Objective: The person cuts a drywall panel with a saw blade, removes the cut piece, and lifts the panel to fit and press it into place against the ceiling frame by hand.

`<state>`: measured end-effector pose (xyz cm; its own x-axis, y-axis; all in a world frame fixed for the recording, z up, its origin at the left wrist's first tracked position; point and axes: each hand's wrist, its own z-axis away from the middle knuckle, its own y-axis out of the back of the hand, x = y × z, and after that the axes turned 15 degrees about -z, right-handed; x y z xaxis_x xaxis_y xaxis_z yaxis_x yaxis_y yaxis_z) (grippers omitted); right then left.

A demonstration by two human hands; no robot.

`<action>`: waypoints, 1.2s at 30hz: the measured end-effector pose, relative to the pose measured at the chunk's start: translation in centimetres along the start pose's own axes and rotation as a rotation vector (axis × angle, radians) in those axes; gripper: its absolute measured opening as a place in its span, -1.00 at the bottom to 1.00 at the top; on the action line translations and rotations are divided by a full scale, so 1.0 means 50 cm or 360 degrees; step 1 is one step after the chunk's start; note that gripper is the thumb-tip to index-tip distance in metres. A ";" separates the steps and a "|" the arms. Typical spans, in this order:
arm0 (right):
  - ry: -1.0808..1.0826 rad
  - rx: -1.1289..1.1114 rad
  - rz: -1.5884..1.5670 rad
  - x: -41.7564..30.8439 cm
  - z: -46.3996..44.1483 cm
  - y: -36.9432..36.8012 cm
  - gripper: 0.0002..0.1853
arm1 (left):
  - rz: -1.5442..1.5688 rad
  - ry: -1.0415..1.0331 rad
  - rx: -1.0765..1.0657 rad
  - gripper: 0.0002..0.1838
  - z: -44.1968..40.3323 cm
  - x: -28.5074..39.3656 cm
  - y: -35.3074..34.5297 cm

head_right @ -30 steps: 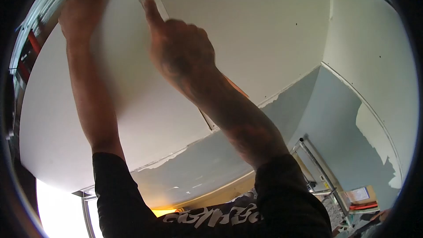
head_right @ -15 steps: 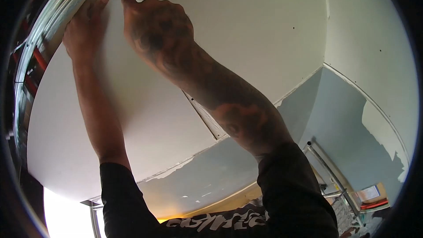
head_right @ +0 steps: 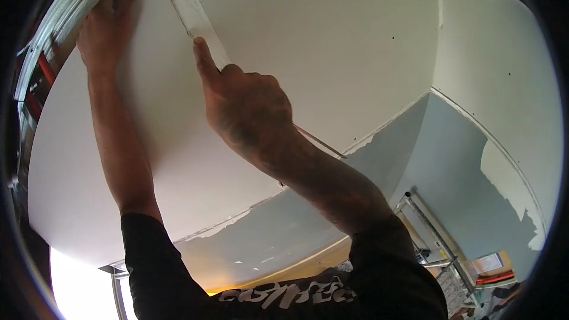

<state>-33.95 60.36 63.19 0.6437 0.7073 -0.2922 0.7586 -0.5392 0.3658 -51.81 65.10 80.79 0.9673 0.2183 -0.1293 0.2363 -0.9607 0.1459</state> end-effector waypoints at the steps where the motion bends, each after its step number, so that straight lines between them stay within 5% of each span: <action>1: 0.0011 -0.0056 -0.0017 0.003 0.007 0.010 -0.39 | 0.0027 -0.0009 0.0015 -0.32 -0.002 0.001 0.000; 7: 0.0493 0.0611 0.0180 -0.014 -0.128 0.060 -0.36 | 0.0068 0.0102 -0.0172 -0.29 0.002 0.010 0.022; 11: -0.0070 -0.0113 0.0146 -0.033 -0.210 0.058 -0.32 | 0.0031 0.0066 -0.0011 -0.32 0.000 0.007 0.006; 17: 0.0364 0.0367 0.0047 -0.010 -0.179 -0.001 -0.35 | -0.0030 -0.0031 0.0033 -0.38 0.002 -0.001 -0.001; 22: 0.0187 0.0313 0.0108 -0.014 -0.176 0.016 -0.37 | 0.0021 -0.0048 -0.0004 -0.42 0.003 -0.001 0.006; 26: 0.0291 0.0421 0.0048 0.019 -0.189 -0.019 -0.38 | 0.0147 -0.0092 0.0472 -0.57 0.037 0.049 0.034; 31: 0.0251 0.0321 -0.0053 -0.005 -0.191 0.000 -0.36 | 0.0336 0.0053 0.0155 -0.57 0.030 0.052 0.056; 36: 0.0262 0.0206 0.0012 -0.017 -0.187 0.017 -0.38 | 0.0155 0.0001 0.0356 -0.61 0.031 0.049 0.029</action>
<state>-34.80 63.57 72.01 0.6323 0.7624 -0.1373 0.7672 -0.5917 0.2475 -49.25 63.98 79.16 0.9846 0.1227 -0.1246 0.1155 -0.9913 -0.0633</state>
